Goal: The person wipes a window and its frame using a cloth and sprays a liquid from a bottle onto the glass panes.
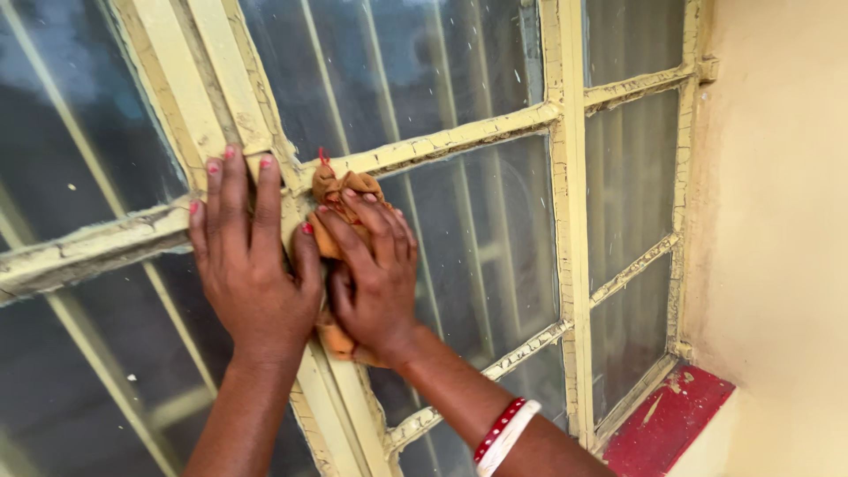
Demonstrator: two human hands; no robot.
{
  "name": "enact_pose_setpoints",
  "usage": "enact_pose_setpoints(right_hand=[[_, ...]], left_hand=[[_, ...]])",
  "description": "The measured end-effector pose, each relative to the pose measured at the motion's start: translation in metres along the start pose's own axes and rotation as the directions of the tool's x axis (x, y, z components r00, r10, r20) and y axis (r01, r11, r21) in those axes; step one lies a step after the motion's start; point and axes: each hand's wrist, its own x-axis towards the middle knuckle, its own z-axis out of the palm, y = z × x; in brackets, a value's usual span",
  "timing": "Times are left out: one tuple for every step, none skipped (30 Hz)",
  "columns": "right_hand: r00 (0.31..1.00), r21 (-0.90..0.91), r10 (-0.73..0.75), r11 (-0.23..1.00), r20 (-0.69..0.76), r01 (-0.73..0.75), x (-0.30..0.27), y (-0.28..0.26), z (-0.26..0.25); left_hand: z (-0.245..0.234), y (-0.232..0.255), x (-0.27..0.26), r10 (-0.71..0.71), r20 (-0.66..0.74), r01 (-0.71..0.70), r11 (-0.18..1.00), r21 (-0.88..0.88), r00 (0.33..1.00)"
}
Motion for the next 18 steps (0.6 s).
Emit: enact_pose_setpoints(right_hand=[[1.000,-0.005,-0.023,1.000,0.020,0.023,0.001,0.007,-0.004],[0.998,-0.009,-0.045,0.999,0.037,0.045,0.003,0.014,-0.007],[0.997,-0.041,-0.076,0.996,0.033,0.077,0.006,0.022,-0.008],[0.994,-0.071,-0.106,0.992,0.033,0.108,0.008,0.030,-0.010],[0.990,-0.102,-0.136,0.985,0.034,0.139,0.009,0.038,-0.011],[0.992,-0.121,-0.124,0.984,0.038,0.127,0.010,0.048,-0.014],[0.993,-0.140,-0.111,0.983,0.042,0.116,0.012,0.058,-0.018],[0.994,-0.160,-0.097,0.982,0.050,0.104,0.012,0.067,-0.022],[0.996,-0.171,-0.085,0.981,0.034,0.090,0.014,0.076,-0.026],[0.997,-0.182,-0.074,0.980,0.020,0.077,0.016,0.086,-0.030],[0.998,-0.194,-0.064,0.979,0.005,0.064,0.016,0.096,-0.035],[0.999,-0.218,-0.051,0.975,-0.011,0.047,0.017,0.105,-0.040],[0.999,-0.242,-0.039,0.970,-0.028,0.031,0.018,0.114,-0.045],[0.999,-0.263,-0.024,0.965,-0.044,0.011,0.016,0.123,-0.050],[0.998,-0.285,0.016,0.958,-0.067,-0.035,0.015,0.133,-0.056],[0.994,-0.309,0.050,0.948,-0.094,-0.077,0.017,0.145,-0.063],[0.989,-0.331,0.083,0.936,-0.121,-0.120,0.018,0.155,-0.069],[0.986,-0.349,0.101,0.926,-0.133,-0.142,0.018,0.163,-0.072]], left_hand=[[-0.001,0.000,0.000,0.007,0.004,-0.007,1.000,-0.009,1.000],[-0.002,-0.001,0.000,0.017,0.007,-0.017,1.000,-0.016,1.000],[-0.004,-0.002,0.000,0.028,0.010,-0.027,0.999,-0.024,1.000],[-0.005,-0.003,-0.001,0.031,0.019,-0.031,0.999,-0.019,0.999],[-0.005,-0.003,-0.001,0.035,0.028,-0.034,0.999,-0.014,0.999],[-0.005,-0.004,-0.001,0.039,0.039,-0.038,0.999,-0.011,0.999],[-0.005,-0.005,-0.001,0.037,0.044,-0.037,0.999,-0.008,0.998],[-0.005,-0.005,-0.002,0.033,0.052,-0.032,0.999,-0.007,0.998],[-0.004,-0.006,-0.003,0.028,0.060,-0.028,1.000,-0.005,0.998],[-0.004,-0.006,-0.005,0.022,0.059,-0.021,1.000,-0.006,0.998],[-0.004,-0.006,-0.008,0.015,0.059,-0.015,1.000,-0.006,0.998],[-0.003,-0.005,-0.009,0.008,0.052,-0.008,1.000,-0.007,0.999],[-0.002,-0.005,-0.011,0.008,0.050,-0.008,1.000,-0.008,0.999],[-0.002,-0.005,-0.014,0.008,0.052,-0.007,1.000,-0.007,0.999],[-0.002,-0.004,-0.017,0.007,0.053,-0.007,1.000,-0.007,0.999],[-0.003,-0.003,-0.021,0.015,0.054,-0.015,1.000,-0.006,0.998],[-0.005,-0.002,-0.025,0.024,0.056,-0.023,1.000,-0.006,0.998],[-0.006,-0.002,-0.028,0.029,0.062,-0.029,1.000,-0.002,0.998]])
